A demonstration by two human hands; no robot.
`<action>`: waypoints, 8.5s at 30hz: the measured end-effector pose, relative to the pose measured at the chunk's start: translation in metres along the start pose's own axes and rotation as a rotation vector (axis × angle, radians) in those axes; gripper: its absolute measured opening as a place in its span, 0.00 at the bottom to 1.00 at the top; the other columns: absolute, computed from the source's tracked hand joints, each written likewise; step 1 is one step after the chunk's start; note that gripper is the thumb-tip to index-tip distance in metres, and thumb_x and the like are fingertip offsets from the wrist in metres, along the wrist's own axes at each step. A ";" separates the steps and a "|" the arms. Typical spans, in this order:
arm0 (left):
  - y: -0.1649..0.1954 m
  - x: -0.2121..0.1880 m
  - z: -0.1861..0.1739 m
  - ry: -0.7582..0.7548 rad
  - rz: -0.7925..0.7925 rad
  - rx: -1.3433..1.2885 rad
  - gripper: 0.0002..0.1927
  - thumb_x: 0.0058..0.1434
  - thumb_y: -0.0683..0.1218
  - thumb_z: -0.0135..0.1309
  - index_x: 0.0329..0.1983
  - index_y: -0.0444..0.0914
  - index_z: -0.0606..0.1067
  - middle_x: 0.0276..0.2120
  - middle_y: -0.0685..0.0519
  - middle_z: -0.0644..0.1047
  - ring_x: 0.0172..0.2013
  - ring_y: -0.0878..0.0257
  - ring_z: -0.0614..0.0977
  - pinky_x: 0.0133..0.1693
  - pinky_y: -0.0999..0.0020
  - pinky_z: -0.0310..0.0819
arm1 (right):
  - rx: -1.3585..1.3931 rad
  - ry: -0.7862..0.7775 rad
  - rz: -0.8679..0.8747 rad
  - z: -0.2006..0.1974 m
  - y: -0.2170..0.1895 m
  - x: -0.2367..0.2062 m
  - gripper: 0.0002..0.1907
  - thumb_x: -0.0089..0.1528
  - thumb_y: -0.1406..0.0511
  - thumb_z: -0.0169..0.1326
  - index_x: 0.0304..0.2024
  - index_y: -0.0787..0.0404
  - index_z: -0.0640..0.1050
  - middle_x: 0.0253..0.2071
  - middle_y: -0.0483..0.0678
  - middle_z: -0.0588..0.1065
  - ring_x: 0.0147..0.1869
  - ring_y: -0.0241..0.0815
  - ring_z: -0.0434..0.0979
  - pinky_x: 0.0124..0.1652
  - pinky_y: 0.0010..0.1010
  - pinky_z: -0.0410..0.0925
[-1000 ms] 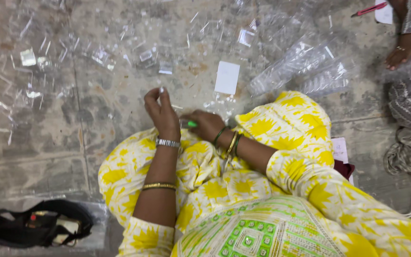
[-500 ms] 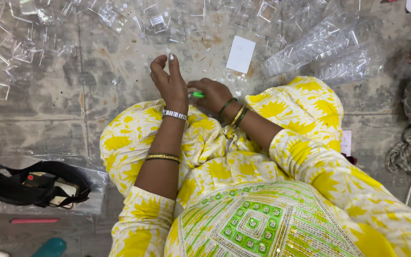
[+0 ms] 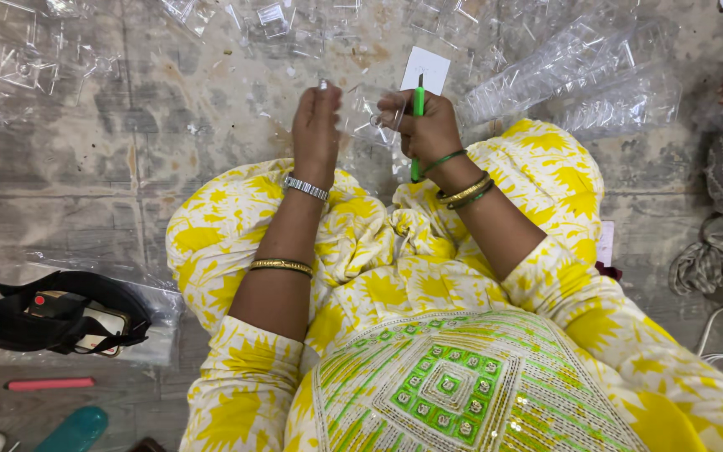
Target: The person sits on the floor assembling clear plastic boxes. They hold a folded plastic box blank, use a green utility knife to cut and score the plastic edges, fold the pieces, and set finished boxes aside while picking up new blanks from the pile.
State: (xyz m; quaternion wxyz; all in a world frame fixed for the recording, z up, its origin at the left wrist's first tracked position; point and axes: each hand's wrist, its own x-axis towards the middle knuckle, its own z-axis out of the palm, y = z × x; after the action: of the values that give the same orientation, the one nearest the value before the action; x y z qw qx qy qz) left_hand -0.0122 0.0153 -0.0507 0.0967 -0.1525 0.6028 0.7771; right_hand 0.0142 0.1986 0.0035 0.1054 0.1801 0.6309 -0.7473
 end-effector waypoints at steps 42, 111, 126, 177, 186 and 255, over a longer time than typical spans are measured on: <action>0.017 -0.008 0.002 -0.072 -0.077 0.112 0.37 0.64 0.75 0.40 0.32 0.37 0.76 0.17 0.60 0.66 0.17 0.71 0.64 0.19 0.73 0.56 | -0.214 -0.054 -0.043 0.004 -0.026 -0.039 0.15 0.69 0.56 0.50 0.48 0.58 0.79 0.32 0.44 0.80 0.20 0.28 0.62 0.20 0.20 0.56; 0.066 -0.041 0.014 -0.222 -0.029 -0.204 0.14 0.64 0.54 0.52 0.51 0.49 0.70 0.37 0.55 0.79 0.27 0.65 0.84 0.27 0.70 0.82 | -0.470 0.111 -0.538 0.003 -0.030 -0.030 0.04 0.70 0.68 0.58 0.46 0.62 0.81 0.28 0.39 0.75 0.27 0.26 0.69 0.27 0.22 0.63; 0.050 -0.033 0.002 -0.266 -0.010 -0.393 0.19 0.74 0.56 0.45 0.33 0.40 0.69 0.22 0.54 0.70 0.18 0.64 0.75 0.16 0.68 0.66 | -0.314 -0.110 -0.275 0.005 -0.034 -0.040 0.20 0.72 0.53 0.51 0.41 0.63 0.82 0.22 0.40 0.71 0.23 0.26 0.67 0.25 0.22 0.62; 0.031 -0.026 0.003 0.024 0.310 -0.284 0.22 0.75 0.56 0.44 0.27 0.41 0.64 0.19 0.59 0.65 0.15 0.70 0.68 0.16 0.72 0.63 | -0.053 -0.074 0.005 0.017 -0.024 -0.059 0.30 0.69 0.44 0.48 0.29 0.61 0.80 0.14 0.40 0.66 0.13 0.27 0.59 0.16 0.22 0.53; 0.041 -0.030 0.004 -0.213 0.144 -0.340 0.25 0.74 0.63 0.37 0.36 0.40 0.70 0.25 0.56 0.70 0.23 0.68 0.73 0.24 0.72 0.71 | -0.018 -0.071 0.031 0.010 -0.022 -0.041 0.11 0.65 0.60 0.59 0.39 0.62 0.80 0.23 0.46 0.77 0.15 0.28 0.64 0.16 0.22 0.55; 0.053 -0.032 0.006 -0.369 -0.103 -0.520 0.24 0.70 0.56 0.51 0.62 0.37 0.66 0.43 0.43 0.77 0.41 0.50 0.85 0.44 0.56 0.84 | -0.829 0.111 -0.722 0.015 -0.051 -0.073 0.12 0.70 0.61 0.60 0.51 0.62 0.78 0.38 0.50 0.74 0.35 0.43 0.75 0.35 0.32 0.67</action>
State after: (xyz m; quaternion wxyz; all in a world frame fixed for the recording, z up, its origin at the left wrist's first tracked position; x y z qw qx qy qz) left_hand -0.0012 0.0084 0.0102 0.2013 -0.0589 0.3478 0.9138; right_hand 0.0587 0.1879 0.0814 -0.1289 -0.0653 0.8986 -0.4143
